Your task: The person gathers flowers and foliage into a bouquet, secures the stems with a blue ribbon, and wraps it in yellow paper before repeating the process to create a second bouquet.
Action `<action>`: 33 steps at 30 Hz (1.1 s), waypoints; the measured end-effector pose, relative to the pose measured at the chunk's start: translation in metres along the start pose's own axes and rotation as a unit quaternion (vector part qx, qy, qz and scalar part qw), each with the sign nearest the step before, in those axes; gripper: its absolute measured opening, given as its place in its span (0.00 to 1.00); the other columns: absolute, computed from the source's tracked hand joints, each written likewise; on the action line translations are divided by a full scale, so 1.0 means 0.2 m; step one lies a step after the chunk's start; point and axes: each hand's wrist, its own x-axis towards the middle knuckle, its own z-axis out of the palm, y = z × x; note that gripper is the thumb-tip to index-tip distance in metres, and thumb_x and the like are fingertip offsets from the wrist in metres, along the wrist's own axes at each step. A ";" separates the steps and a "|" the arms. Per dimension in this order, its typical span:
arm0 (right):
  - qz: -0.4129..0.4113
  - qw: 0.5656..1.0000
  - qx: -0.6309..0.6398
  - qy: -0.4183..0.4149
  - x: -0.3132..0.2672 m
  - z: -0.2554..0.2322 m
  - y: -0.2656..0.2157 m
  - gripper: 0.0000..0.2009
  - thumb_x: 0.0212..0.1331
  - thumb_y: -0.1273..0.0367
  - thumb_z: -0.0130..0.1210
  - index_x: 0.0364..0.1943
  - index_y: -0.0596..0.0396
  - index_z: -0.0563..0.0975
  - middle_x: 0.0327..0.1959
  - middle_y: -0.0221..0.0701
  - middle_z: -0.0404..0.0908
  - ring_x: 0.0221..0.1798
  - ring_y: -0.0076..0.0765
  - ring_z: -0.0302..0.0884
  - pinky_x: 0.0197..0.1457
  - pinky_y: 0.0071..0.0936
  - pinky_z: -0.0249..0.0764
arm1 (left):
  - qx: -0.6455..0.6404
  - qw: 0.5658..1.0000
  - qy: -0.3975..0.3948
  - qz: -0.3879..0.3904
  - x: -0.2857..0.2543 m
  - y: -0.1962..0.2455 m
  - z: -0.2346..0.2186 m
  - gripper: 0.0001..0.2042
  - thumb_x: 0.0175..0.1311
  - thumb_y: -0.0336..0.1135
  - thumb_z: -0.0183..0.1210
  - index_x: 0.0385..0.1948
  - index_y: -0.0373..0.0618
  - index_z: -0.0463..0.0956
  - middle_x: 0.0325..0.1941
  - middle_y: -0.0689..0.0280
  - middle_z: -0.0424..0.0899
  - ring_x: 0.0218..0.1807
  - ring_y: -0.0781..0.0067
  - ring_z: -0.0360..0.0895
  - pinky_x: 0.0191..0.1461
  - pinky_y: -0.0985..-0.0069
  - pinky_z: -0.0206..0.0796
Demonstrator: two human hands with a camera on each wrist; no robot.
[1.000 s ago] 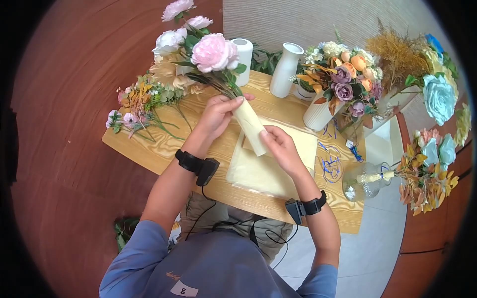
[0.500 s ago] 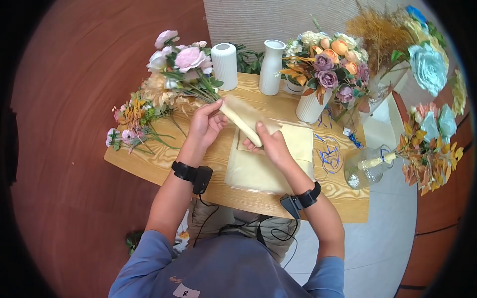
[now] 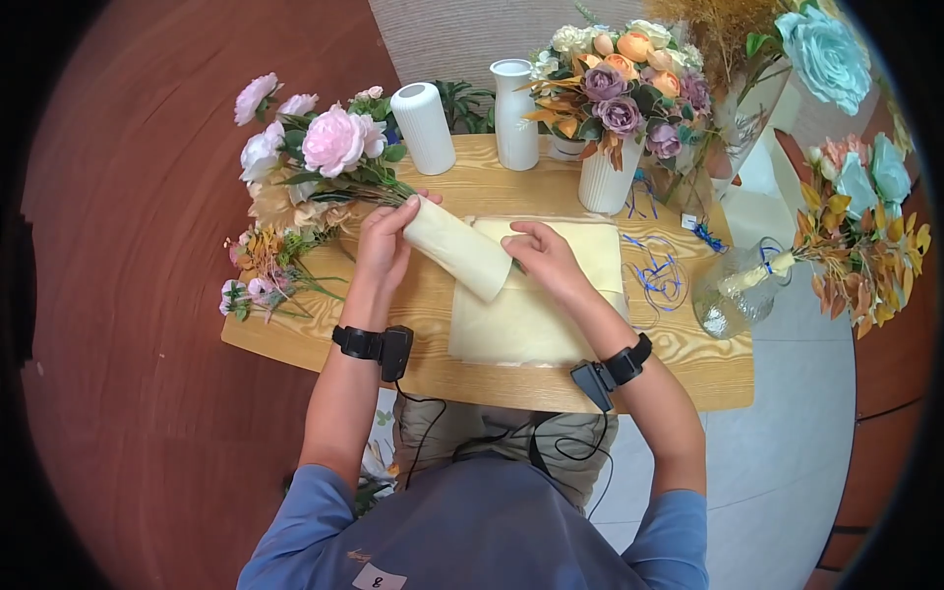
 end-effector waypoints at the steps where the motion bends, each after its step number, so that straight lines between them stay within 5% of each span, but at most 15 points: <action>1: -0.062 0.997 0.013 -0.034 0.01 -0.02 0.02 0.23 0.62 0.65 0.54 0.59 0.62 0.67 0.56 0.38 0.73 0.56 0.30 0.72 0.58 0.30 0.70 | 0.003 1.000 0.010 -0.008 0.00 0.00 0.01 0.11 0.64 0.29 0.55 0.41 0.29 0.75 0.48 0.50 0.81 0.49 0.65 0.79 0.59 0.70 0.67; 5: -0.226 0.967 -0.038 -0.106 -0.01 -0.07 0.06 0.23 0.60 0.69 0.55 0.59 0.62 0.67 0.57 0.38 0.74 0.58 0.30 0.71 0.62 0.29 0.66 | -0.012 1.000 0.011 -0.024 0.02 -0.01 -0.01 0.12 0.64 0.30 0.55 0.42 0.30 0.75 0.47 0.51 0.82 0.48 0.66 0.80 0.57 0.72 0.69; 8: -0.296 0.933 -0.199 -0.040 -0.07 -0.04 0.03 0.20 0.60 0.73 0.54 0.57 0.62 0.69 0.53 0.37 0.77 0.57 0.30 0.72 0.61 0.28 0.67 | -0.045 0.998 0.015 -0.035 0.02 -0.02 -0.01 0.12 0.65 0.31 0.55 0.43 0.31 0.76 0.46 0.52 0.82 0.47 0.68 0.80 0.54 0.72 0.71; 12: -0.216 0.975 -0.041 -0.027 -0.01 -0.06 0.07 0.13 0.64 0.69 0.51 0.49 0.63 0.73 0.42 0.38 0.81 0.45 0.34 0.80 0.52 0.27 0.74 | -0.055 0.997 -0.007 -0.055 0.03 -0.08 -0.06 0.10 0.66 0.33 0.54 0.40 0.33 0.76 0.45 0.55 0.83 0.45 0.71 0.80 0.49 0.74 0.71; 14: 0.038 0.985 0.156 -0.059 -0.01 -0.10 0.00 0.14 0.68 0.61 0.48 0.36 0.61 0.74 0.32 0.38 0.82 0.33 0.36 0.82 0.42 0.29 0.79 | -0.061 0.996 -0.012 -0.068 0.03 -0.09 -0.08 0.10 0.66 0.33 0.54 0.39 0.34 0.77 0.44 0.56 0.83 0.45 0.72 0.79 0.47 0.75 0.71; 15: 0.040 0.971 0.227 -0.063 0.00 -0.09 0.03 0.18 0.68 0.56 0.46 0.29 0.57 0.72 0.27 0.38 0.81 0.26 0.33 0.80 0.32 0.27 0.80 | -0.066 0.996 -0.009 -0.061 0.03 -0.10 -0.08 0.09 0.66 0.33 0.54 0.39 0.35 0.77 0.47 0.56 0.82 0.47 0.72 0.78 0.47 0.74 0.70; 18: 0.110 0.975 0.166 -0.101 0.01 -0.10 0.04 0.16 0.67 0.57 0.49 0.29 0.56 0.72 0.26 0.37 0.80 0.25 0.29 0.80 0.29 0.23 0.79 | -0.057 0.998 -0.007 -0.027 0.01 -0.09 -0.02 0.09 0.66 0.33 0.54 0.38 0.36 0.77 0.53 0.56 0.79 0.51 0.71 0.76 0.48 0.74 0.67; 22: 0.052 0.997 0.042 -0.027 -0.05 -0.05 -0.01 0.16 0.66 0.60 0.47 0.38 0.61 0.73 0.22 0.35 0.80 0.21 0.27 0.78 0.25 0.20 0.76 | -0.076 0.997 0.011 -0.008 -0.01 -0.05 0.01 0.07 0.64 0.28 0.54 0.37 0.32 0.76 0.58 0.53 0.76 0.53 0.68 0.76 0.51 0.70 0.70; 28: 0.010 0.995 -0.093 0.017 0.01 -0.09 0.02 0.23 0.68 0.53 0.42 0.30 0.60 0.75 0.21 0.35 0.80 0.22 0.27 0.78 0.23 0.22 0.73 | -0.065 0.998 -0.001 -0.017 -0.01 -0.06 0.01 0.11 0.65 0.31 0.54 0.40 0.31 0.77 0.53 0.54 0.79 0.50 0.65 0.77 0.56 0.67 0.68; 33: -0.069 0.992 0.015 0.103 0.03 -0.09 0.02 0.27 0.69 0.49 0.38 0.29 0.59 0.76 0.26 0.35 0.81 0.24 0.23 0.75 0.26 0.21 0.72 | -0.067 0.997 0.014 -0.028 0.00 -0.08 -0.04 0.10 0.64 0.30 0.55 0.39 0.31 0.77 0.49 0.53 0.81 0.47 0.64 0.79 0.52 0.67 0.71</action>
